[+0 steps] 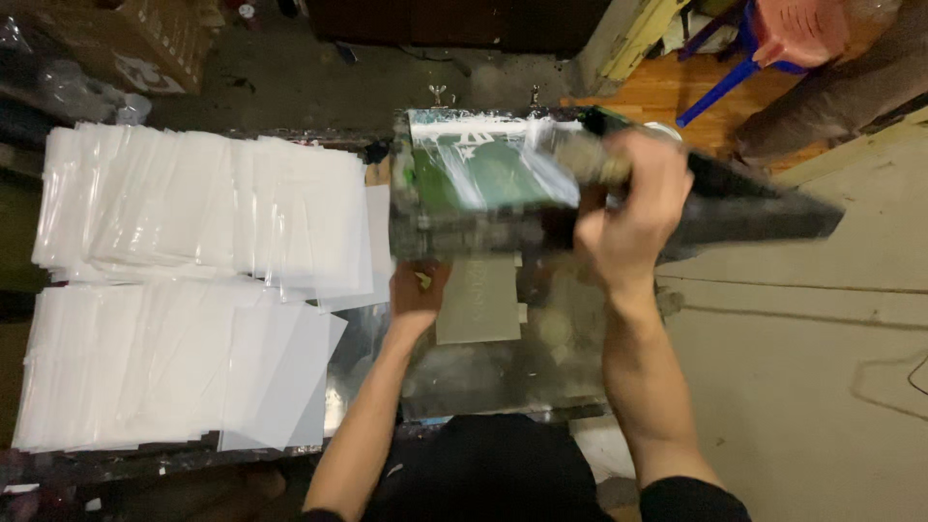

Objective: The person performs screen printing by placing a sheet of paper under a screen, applying white ink with a squeegee, and pulling the ink across the screen. They repeat this process for multiple sheets, stacking the printed items to the side.

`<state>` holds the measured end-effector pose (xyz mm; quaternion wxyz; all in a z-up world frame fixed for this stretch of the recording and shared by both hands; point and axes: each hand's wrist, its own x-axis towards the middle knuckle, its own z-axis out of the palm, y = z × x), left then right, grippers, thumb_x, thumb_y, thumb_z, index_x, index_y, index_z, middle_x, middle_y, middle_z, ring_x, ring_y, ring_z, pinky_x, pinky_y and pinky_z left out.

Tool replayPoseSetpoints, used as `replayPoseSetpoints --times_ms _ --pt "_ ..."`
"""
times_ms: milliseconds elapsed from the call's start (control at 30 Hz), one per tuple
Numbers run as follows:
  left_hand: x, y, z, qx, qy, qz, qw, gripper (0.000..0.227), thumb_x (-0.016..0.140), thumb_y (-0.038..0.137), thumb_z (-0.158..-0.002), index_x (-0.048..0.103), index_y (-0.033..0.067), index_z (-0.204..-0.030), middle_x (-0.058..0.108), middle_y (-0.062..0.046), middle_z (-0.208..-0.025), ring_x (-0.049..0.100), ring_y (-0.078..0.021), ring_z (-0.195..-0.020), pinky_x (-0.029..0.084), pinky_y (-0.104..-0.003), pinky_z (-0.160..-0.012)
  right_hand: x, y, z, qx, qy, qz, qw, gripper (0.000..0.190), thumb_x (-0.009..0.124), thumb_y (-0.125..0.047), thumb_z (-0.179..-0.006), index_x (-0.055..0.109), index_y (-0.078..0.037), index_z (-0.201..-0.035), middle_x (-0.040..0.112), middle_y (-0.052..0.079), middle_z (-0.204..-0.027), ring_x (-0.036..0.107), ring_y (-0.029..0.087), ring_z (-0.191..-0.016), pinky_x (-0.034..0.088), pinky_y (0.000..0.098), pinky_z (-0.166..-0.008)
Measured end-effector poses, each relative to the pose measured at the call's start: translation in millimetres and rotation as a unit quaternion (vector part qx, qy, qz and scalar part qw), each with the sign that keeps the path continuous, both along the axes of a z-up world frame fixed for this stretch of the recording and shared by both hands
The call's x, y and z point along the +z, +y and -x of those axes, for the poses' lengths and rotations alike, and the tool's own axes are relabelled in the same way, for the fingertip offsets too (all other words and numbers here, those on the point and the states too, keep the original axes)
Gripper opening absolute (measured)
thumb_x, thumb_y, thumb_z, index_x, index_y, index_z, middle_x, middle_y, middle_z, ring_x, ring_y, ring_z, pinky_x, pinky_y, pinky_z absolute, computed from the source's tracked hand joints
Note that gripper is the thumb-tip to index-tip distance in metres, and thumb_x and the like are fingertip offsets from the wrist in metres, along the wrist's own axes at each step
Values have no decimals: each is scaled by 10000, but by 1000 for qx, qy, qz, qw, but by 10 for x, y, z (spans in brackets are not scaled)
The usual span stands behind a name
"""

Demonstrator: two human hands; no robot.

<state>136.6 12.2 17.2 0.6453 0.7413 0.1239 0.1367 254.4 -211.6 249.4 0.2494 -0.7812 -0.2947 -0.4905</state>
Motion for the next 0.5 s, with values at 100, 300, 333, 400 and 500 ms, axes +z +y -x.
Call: replayPoseSetpoints --times_ms 100,300,333,400,500 --pt "-1351 -257 15 81 100 -265 956 609 645 598 -1066 606 10 -1219 678 -191 -1007 687 -382 -896 559 -543 -780 467 201 -212 1 47 -4 999 383 744 -18 -873 642 -37 -1242 620 145 -1128 621 403 -1005 428 474 -825" --pt "-2042 -402 306 120 261 -447 847 421 699 491 -1024 648 77 -1079 639 -152 -1117 649 -400 -1048 545 -539 -853 827 175 -693 40 61 56 996 644 638 28 -700 578 79 -1339 601 286 -1176 555 522 -1056 446 558 -887" --pt "-2082 -309 370 101 274 -402 868 415 653 458 -1086 636 44 -1069 646 -176 -1121 658 -439 -1020 547 -574 -844 804 152 -810 56 48 76 994 635 699 54 -730 575 133 -1348 622 336 -1187 561 548 -1029 461 579 -898" --pt "-1832 230 624 147 322 -307 883 324 647 436 -1092 617 114 -1076 712 -160 -1032 698 -455 -975 538 -592 -829 875 195 -833 63 53 82 993 663 668 41 -705 583 131 -1357 640 338 -1202 567 548 -1032 473 568 -914" --pt "-1930 1310 1058 221 371 -201 879 328 637 482 -1098 614 157 -1126 788 -172 -961 746 -469 -944 527 -604 -811 993 255 -859 81 58 82 992 640 677 46 -733 601 129 -1363 659 336 -1220 582 546 -1051 481 546 -938"
